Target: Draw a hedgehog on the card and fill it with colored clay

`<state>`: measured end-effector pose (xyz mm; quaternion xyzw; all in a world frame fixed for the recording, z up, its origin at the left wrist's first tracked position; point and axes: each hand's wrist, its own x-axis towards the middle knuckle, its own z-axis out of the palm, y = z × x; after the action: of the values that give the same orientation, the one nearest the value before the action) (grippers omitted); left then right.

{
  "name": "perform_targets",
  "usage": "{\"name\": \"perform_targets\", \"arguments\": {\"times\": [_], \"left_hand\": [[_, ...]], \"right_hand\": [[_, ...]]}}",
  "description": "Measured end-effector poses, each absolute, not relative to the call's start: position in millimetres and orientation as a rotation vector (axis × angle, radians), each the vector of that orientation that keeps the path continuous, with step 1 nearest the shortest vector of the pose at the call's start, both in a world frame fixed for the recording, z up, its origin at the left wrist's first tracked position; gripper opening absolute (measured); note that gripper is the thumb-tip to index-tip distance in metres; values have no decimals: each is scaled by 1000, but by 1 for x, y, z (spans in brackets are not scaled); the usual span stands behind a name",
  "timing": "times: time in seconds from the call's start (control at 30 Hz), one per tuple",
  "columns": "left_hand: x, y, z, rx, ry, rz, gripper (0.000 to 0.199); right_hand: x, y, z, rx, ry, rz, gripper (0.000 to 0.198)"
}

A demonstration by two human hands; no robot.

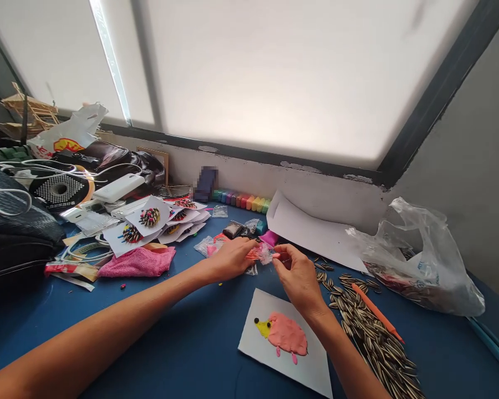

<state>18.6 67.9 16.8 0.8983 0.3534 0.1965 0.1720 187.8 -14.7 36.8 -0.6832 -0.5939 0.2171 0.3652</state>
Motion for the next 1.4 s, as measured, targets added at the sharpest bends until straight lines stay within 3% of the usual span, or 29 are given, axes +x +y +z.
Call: {"name": "perform_targets", "arguments": {"times": [0.33, 0.57, 1.03, 1.4], "left_hand": [[25, 72, 13, 2400, 743, 753, 46], [27, 69, 15, 2285, 670, 790, 40], [25, 59, 23, 2006, 615, 676, 33], [25, 64, 29, 1696, 557, 537, 41]], "right_hand": [[209, -10, 30, -1729, -1384, 774, 31], [205, -12, 32, -1653, -1328, 846, 32], [195, -18, 29, -1578, -1444, 608, 20], [180, -29, 44, -1571, -1479, 428, 34]]}}
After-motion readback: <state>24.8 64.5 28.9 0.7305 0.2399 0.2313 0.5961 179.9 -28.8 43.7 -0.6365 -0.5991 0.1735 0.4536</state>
